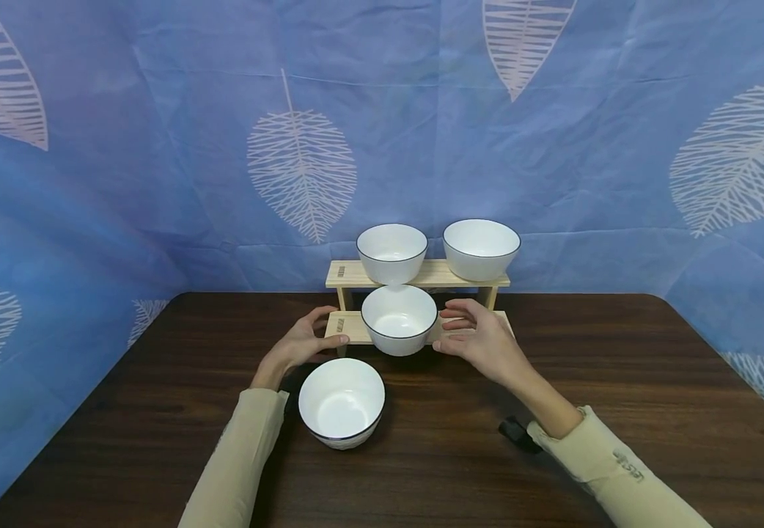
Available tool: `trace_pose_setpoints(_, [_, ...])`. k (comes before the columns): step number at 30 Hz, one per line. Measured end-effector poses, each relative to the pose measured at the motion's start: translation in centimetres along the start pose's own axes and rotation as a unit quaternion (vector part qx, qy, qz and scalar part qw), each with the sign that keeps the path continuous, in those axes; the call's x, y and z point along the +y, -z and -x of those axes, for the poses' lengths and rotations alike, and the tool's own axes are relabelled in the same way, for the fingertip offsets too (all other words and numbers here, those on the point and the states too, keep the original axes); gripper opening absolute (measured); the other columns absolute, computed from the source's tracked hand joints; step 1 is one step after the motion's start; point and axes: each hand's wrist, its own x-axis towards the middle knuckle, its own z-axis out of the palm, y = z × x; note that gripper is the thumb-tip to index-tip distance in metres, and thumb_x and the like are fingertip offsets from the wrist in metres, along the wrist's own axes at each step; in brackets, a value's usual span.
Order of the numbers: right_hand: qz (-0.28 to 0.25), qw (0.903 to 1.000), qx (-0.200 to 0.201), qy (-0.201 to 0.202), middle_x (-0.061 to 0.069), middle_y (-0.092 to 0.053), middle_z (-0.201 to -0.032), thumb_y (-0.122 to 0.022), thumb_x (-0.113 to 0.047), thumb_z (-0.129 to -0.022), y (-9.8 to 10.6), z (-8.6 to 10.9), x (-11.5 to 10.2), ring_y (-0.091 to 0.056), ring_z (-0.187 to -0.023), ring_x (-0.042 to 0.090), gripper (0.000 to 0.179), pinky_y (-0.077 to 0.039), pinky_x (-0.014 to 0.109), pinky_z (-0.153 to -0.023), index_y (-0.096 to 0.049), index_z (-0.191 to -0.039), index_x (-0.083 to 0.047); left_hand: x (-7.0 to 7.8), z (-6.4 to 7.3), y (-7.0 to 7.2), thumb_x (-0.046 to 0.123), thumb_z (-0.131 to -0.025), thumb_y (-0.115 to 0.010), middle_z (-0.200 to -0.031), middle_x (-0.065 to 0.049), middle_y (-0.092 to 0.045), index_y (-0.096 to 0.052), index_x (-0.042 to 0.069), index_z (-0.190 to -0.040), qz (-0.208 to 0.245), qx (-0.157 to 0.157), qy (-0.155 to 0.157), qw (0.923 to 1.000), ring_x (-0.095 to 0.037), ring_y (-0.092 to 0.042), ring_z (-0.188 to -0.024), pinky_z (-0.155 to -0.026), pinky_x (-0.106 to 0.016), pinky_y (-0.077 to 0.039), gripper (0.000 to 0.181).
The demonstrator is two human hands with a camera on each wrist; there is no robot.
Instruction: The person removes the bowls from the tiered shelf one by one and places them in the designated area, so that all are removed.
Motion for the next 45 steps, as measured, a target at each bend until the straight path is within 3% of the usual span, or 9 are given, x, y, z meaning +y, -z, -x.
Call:
trace_pose_setpoints(7, [-0.004,0.9999,-0.009,-0.008,0.033,-0.040,-0.148,-0.081,-0.005,-0.084,-0.5,-0.4,0.3,-0.044,-0.135,0.049,0.085,-0.042,0.054,-0.107,-0.030,-0.149,0.012,0.0,0.0,-0.2,0.012,-0.096,-0.072,-0.149,-0.029,-0.041,-0.027,0.005,-0.158,0.002,0.001,-0.001,1.0000,-0.043,-0.060,-0.118,-0.093,-0.057,-0.053,0.077])
trace_pose_setpoints(14, [-0.033,0.9984,-0.036,-0.029,0.033,-0.026,-0.155,-0.083,-0.004,-0.082,-1.7,-0.8,0.1,-0.036,-0.139,0.052,0.101,-0.039,0.056,-0.109,-0.015,-0.154,0.010,0.2,0.2,-0.2,0.013,-0.096,-0.072,-0.151,-0.031,-0.038,-0.027,0.005,-0.158,-0.007,0.007,-0.001,1.0000,-0.046,-0.058,-0.120,-0.094,-0.059,-0.051,0.077])
trace_pose_setpoints(22, [-0.029,0.9989,-0.038,-0.002,0.036,-0.026,-0.155,-0.085,-0.004,-0.079,-2.7,-1.5,0.4,-0.032,-0.141,0.052,0.109,-0.035,0.058,-0.111,-0.009,-0.155,0.012,0.3,0.3,-0.2,0.013,-0.095,-0.073,-0.148,-0.031,-0.041,-0.028,0.005,-0.157,-0.007,0.010,-0.002,0.9999,-0.045,-0.060,-0.118,-0.093,-0.059,-0.052,0.077])
trace_pose_setpoints(33, [-0.054,0.9974,-0.043,-0.019,0.034,-0.018,-0.158,-0.085,-0.006,-0.079,-3.2,-2.3,1.0,-0.028,-0.144,0.051,0.113,-0.030,0.056,-0.115,-0.003,-0.156,0.012,0.1,0.2,-0.2,0.013,-0.095,-0.073,-0.146,-0.031,-0.042,-0.029,0.004,-0.157,-0.009,0.008,-0.007,0.9999,-0.044,-0.060,-0.117,-0.094,-0.058,-0.052,0.077])
trace_pose_setpoints(45, [-0.082,0.9959,-0.037,0.000,0.027,-0.030,-0.153,-0.086,-0.008,-0.075,-3.5,-3.2,1.9,-0.027,-0.146,0.043,0.112,-0.021,0.057,-0.118,-0.011,-0.157,0.006,0.1,0.3,-0.3,0.012,-0.095,-0.073,-0.145,-0.031,-0.043,-0.029,0.003,-0.157,-0.005,0.008,-0.012,0.9999,-0.044,-0.060,-0.116,-0.094,-0.058,-0.052,0.077])
